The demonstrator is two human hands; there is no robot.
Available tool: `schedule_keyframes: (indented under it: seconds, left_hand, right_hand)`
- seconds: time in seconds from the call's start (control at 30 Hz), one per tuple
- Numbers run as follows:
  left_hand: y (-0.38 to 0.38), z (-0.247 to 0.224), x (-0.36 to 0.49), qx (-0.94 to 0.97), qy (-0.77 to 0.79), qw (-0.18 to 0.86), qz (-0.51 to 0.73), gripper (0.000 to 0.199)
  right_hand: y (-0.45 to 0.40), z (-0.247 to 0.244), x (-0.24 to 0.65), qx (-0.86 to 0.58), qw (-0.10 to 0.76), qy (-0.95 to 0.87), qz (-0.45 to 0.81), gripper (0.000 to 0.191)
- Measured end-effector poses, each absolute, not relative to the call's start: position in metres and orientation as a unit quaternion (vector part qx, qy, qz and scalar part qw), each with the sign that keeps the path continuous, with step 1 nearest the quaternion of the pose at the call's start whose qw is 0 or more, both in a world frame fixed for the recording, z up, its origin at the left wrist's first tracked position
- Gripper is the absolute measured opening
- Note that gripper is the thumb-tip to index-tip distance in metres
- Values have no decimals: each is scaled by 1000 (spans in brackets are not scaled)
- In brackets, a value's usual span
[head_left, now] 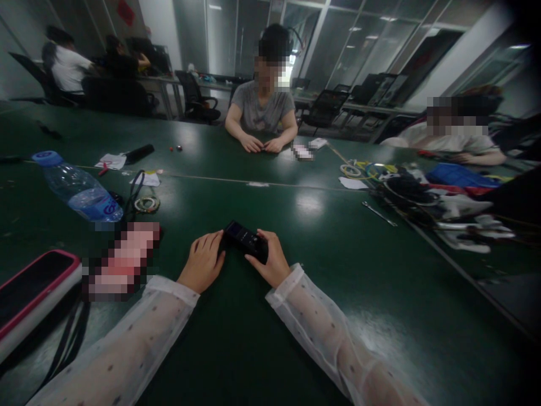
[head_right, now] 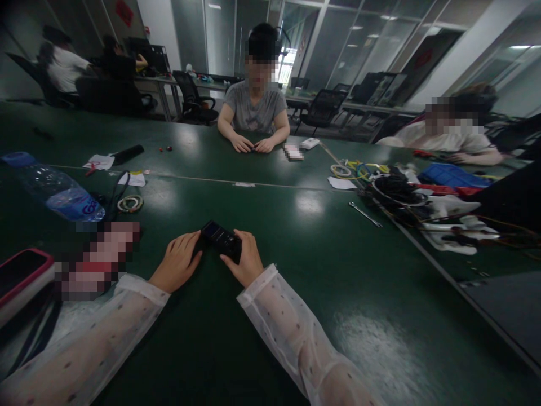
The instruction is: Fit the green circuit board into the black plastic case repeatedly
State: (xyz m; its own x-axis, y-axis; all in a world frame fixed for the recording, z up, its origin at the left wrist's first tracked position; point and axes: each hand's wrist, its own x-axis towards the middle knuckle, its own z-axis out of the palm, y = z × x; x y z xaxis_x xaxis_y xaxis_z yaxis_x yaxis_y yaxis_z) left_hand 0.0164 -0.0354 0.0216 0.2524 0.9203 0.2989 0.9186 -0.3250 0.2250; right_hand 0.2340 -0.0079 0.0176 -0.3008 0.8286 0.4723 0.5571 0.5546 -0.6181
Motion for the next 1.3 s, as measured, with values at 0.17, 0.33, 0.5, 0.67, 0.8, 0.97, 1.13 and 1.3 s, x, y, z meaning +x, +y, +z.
schedule_keyframes:
  seconds: [0.17, 0.33, 0.5, 0.67, 0.8, 0.97, 1.13, 1.3]
  left_hand:
    - [-35, 22, 16, 790, 582, 10, 191, 47]
    - [-35, 23, 16, 789, 582, 14, 195, 46]
    - [-35, 23, 16, 789, 581, 17, 199, 45]
    - [-34, 24, 16, 789, 584, 20, 189, 43]
    - [-35, 25, 17, 788, 585, 14, 189, 43]
    - [-35, 24, 17, 790, 584, 12, 187, 44]
    - [-35, 22, 16, 792, 579, 9, 195, 43]
    - [-35, 23, 15, 794, 578, 13, 187, 42]
  right_hand:
    - [-8, 18, 234, -448, 398, -780, 176, 63]
    - [-9, 19, 235, -453, 380, -784, 187, 57]
    - [-9, 17, 236, -461, 367, -784, 194, 54]
    - [-7, 14, 236, -466, 366, -783, 191, 55]
    - [-7, 14, 236, -464, 373, -782, 182, 54]
    - [-8, 14, 236, -470, 369, -781, 184, 56]
    - [-9, 15, 236, -474, 370, -778, 183, 55]
    - [-12, 22, 235, -471, 412, -762, 165, 52]
